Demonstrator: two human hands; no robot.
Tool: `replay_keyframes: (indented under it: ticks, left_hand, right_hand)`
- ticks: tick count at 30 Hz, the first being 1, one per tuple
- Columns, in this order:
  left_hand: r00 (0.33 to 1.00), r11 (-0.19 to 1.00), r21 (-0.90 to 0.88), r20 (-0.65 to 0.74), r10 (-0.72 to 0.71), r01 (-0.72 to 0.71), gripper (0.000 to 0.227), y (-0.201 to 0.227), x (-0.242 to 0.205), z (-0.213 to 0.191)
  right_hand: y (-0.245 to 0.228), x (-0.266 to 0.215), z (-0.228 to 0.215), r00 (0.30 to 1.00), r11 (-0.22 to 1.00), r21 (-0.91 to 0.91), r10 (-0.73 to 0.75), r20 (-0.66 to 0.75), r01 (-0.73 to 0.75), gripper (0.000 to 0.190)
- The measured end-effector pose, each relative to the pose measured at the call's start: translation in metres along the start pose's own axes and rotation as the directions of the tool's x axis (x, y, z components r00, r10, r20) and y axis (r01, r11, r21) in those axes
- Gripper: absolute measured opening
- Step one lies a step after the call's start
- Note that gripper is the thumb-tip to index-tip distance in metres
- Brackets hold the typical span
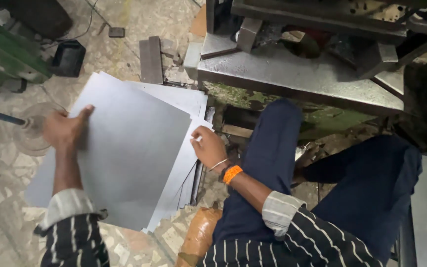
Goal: Placing metal sheets into a stamping machine to punch holes and stacking the finished parts.
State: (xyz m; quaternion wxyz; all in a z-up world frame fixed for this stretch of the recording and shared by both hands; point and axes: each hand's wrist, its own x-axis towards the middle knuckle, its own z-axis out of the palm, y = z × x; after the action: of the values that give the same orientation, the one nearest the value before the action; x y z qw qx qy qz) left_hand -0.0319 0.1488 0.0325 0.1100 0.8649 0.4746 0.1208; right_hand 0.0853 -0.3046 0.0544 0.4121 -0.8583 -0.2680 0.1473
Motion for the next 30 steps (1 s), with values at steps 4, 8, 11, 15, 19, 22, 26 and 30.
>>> replay_keyframes:
  ticks: [4,8,11,15,19,22,26,30]
  left_hand:
    - [0.998,0.980,-0.197,-0.066,0.004,-0.017,0.063,-0.014,0.002,-0.028]
    - [0.994,0.780,-0.617,0.092,-0.063,0.106,0.072,0.040,-0.002,-0.037]
    - [0.948,0.802,-0.557,0.316,-0.036,0.216,0.082,0.143,-0.059,-0.097]
    - [0.849,0.685,-0.648,0.522,0.080,0.334,0.049,0.214,-0.107,-0.080]
    - [0.656,0.176,-0.765,0.628,0.418,0.620,0.026,0.241,-0.140,-0.042]
    - [0.608,0.018,-0.686,0.656,0.447,0.727,0.039,0.308,-0.214,-0.092]
    - [0.594,0.398,-0.810,0.586,0.551,0.430,0.058,0.367,-0.258,-0.093]
    - [0.661,0.239,-0.861,0.500,0.560,0.449,0.059,0.398,-0.234,-0.069]
  right_hand:
    - [0.002,-0.025,-0.006,0.965,0.941,0.220,0.240,0.108,-0.259,0.018]
    - [-0.007,-0.060,-0.031,0.939,0.626,0.721,0.056,0.340,-0.298,0.052]
    - [-0.046,-0.082,-0.080,0.976,0.560,0.811,-0.020,0.219,-0.170,0.066]
    - [-0.027,-0.094,-0.152,0.953,0.780,0.622,0.237,-0.189,-0.070,0.058]
    - [0.025,-0.117,-0.246,0.848,0.706,0.701,0.432,-0.307,-0.105,0.038]
    - [0.035,-0.123,-0.297,0.779,0.676,0.736,0.480,-0.403,-0.036,0.030]
    - [0.066,-0.119,-0.338,0.784,0.755,0.656,0.424,-0.454,-0.029,0.034]
    - [0.067,-0.092,-0.370,0.801,0.795,0.595,0.431,-0.416,-0.119,0.053]
